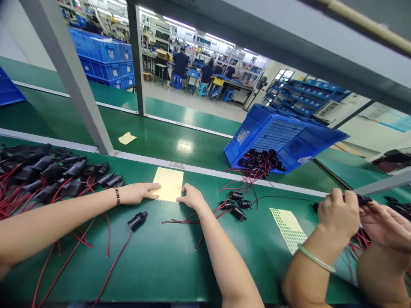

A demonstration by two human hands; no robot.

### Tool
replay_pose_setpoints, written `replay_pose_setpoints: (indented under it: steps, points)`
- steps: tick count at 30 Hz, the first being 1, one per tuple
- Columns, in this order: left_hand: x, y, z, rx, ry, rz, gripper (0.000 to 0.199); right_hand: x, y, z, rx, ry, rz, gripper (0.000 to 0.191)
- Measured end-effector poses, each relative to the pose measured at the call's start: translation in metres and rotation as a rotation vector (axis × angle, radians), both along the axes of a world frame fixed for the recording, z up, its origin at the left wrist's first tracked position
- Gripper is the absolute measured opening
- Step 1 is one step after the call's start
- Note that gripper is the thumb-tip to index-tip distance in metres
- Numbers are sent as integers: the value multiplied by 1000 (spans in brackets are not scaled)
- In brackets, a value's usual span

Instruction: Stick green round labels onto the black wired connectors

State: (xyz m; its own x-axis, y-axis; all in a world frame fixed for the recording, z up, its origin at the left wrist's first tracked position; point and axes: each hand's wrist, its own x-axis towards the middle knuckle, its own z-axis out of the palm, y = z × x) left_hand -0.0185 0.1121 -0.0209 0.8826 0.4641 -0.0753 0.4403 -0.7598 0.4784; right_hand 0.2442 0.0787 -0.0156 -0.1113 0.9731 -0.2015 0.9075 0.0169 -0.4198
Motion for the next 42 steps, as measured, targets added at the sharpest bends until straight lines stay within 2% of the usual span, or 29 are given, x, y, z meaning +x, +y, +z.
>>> replay_pose_setpoints:
  steps: [3,6,10,12,14,16,18,20,21,23,25,27,30,33,35,38,42]
  points:
    - [2,1,-2,-79,-133,186,51,-3,-3,3,25,95,25,31]
    - [7,1,-2,-80,-205,305,53,-12,-6,3,59,139,36,27]
    - [8,-15,12,-34,-282,436,44,-25,-11,11,76,183,56,6]
    - [1,-32,27,16,-338,535,38,-26,-16,26,101,228,74,9]
    - [-9,-53,41,41,-388,626,32,-23,-23,49,144,279,93,13]
    - [-19,-74,50,15,-385,646,32,-18,-29,75,175,452,99,19]
    - [-24,-91,51,-40,-305,612,31,-12,-32,96,182,754,43,21]
    - [-21,-103,44,-65,-177,564,32,-8,-29,107,143,988,-87,23]
    - [-17,-107,38,-61,-113,540,35,-7,-25,106,110,1023,-154,23]
    - [-9,-110,28,-37,-33,487,34,-6,-15,95,28,996,-243,23]
    - [-7,-108,24,-35,1,440,28,-6,-4,73,-43,926,-275,21]
    - [-13,-102,29,-94,41,391,26,-5,7,50,-87,855,-301,18]
    - [-35,-91,49,-329,44,280,23,-1,21,23,-106,743,-336,16]
    - [-47,-83,67,-762,-242,223,24,3,36,14,-72,619,-345,18]
    - [-40,-80,69,-1054,-558,293,24,6,45,16,-2,526,-347,18]
    - [-11,-77,54,-1326,-940,510,20,12,52,23,153,386,-344,13]
    - [20,-75,21,-1505,-1057,732,7,17,44,24,219,241,-256,9]
